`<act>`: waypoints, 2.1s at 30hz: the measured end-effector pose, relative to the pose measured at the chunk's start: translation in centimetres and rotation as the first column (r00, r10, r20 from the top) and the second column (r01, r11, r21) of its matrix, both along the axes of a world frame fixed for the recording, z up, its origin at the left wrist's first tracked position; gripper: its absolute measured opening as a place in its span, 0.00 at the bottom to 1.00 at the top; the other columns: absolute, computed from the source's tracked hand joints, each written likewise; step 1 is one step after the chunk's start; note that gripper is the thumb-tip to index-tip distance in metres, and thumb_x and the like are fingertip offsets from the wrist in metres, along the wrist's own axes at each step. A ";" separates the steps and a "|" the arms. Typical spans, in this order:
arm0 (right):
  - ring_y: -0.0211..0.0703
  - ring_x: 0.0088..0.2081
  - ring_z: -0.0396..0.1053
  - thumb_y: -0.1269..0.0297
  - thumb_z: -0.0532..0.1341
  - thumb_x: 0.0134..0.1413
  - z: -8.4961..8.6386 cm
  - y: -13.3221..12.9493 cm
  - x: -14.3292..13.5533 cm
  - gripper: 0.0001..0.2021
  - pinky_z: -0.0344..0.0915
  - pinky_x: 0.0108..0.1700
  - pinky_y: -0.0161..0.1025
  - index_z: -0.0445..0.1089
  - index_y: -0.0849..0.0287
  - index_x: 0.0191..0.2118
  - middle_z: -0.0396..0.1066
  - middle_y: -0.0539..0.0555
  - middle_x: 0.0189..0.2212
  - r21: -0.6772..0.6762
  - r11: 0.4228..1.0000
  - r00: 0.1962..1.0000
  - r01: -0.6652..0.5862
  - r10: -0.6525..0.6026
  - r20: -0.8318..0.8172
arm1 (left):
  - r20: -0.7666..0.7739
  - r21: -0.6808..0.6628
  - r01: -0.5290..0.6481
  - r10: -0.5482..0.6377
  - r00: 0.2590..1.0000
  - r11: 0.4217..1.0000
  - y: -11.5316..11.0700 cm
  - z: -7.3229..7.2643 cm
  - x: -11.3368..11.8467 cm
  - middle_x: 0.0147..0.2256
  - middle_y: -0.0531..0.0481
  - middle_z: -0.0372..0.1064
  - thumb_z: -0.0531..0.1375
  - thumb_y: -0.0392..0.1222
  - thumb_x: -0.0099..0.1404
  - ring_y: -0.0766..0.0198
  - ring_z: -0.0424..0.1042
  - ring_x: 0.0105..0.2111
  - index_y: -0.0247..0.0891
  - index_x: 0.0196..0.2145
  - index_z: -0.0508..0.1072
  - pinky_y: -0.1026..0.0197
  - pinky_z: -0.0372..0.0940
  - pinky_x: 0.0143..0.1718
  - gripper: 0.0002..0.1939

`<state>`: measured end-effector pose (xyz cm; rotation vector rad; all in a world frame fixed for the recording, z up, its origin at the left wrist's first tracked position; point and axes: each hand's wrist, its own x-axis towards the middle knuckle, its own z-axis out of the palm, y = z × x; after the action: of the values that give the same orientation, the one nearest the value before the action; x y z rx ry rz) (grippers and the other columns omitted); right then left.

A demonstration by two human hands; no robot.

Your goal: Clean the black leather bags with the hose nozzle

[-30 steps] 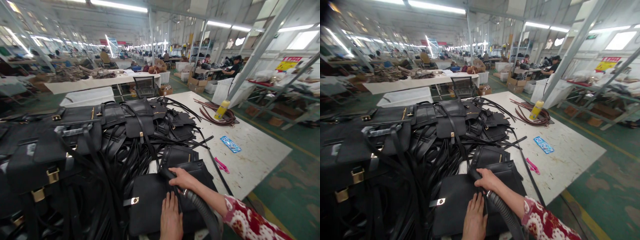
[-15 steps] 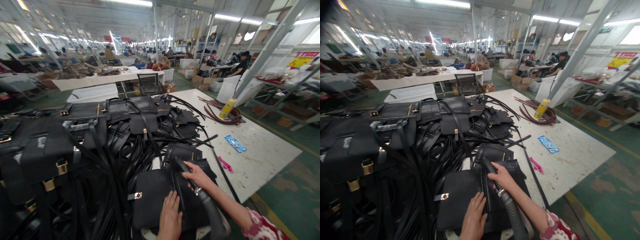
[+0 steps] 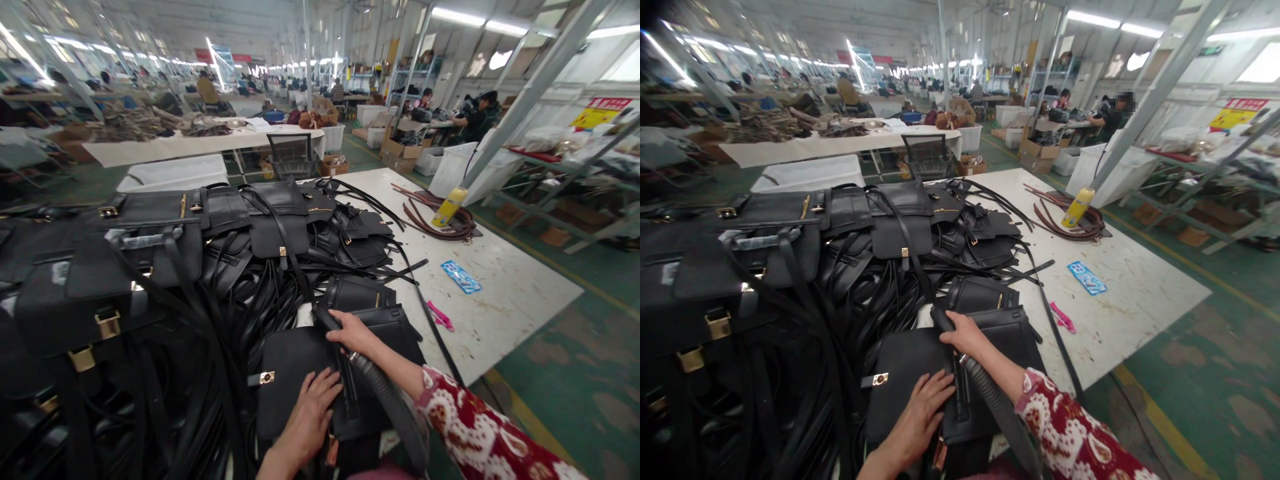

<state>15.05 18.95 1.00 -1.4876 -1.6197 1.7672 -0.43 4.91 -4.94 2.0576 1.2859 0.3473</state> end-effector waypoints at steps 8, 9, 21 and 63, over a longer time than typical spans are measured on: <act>0.33 0.15 0.63 0.69 0.59 0.41 2.9 -6.5 9.9 0.34 0.60 0.15 0.30 0.50 0.56 0.58 0.67 0.47 0.25 -0.121 0.992 0.997 -0.027 0.018 -0.081 | -0.051 0.039 -0.024 0.026 0.998 0.999 -0.6 -0.8 -0.1 0.60 0.52 0.43 0.52 0.26 0.42 0.58 0.37 0.60 0.48 0.58 0.46 0.41 0.33 0.57 0.45; 0.33 0.15 0.63 0.69 0.58 0.40 3.1 -7.8 11.2 0.35 0.60 0.15 0.30 0.50 0.56 0.58 0.68 0.48 0.25 -0.171 0.984 0.996 -0.050 0.035 -0.088 | -0.054 0.061 -0.036 0.039 0.998 0.998 -0.6 -1.0 0.1 0.60 0.52 0.44 0.52 0.26 0.43 0.58 0.38 0.60 0.48 0.58 0.47 0.41 0.34 0.57 0.44; 0.34 0.27 0.62 0.77 0.59 0.30 4.5 -13.4 10.6 0.27 0.56 0.25 0.26 0.69 0.55 0.44 0.68 0.44 0.30 -0.065 0.947 0.949 -0.313 0.314 0.009 | -0.062 0.060 -0.056 0.059 0.996 0.997 -0.9 -1.4 0.8 0.60 0.51 0.44 0.50 0.25 0.42 0.59 0.39 0.60 0.45 0.58 0.46 0.42 0.37 0.57 0.44; 0.35 0.23 0.64 0.76 0.60 0.31 1.7 -14.5 12.6 0.35 0.58 0.22 0.27 0.60 0.56 0.53 0.70 0.47 0.31 -0.212 0.952 0.958 -0.221 0.171 -0.230 | 0.114 -0.884 -0.459 0.993 -0.032 0.087 -5.4 -0.9 7.6 0.21 0.52 0.69 0.64 0.37 0.46 0.64 0.71 0.21 0.33 0.27 0.67 0.65 0.63 0.22 0.11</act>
<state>27.61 4.45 2.73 -1.2132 -1.5392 2.2123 7.18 -0.50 -5.80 0.0651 1.5734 1.0314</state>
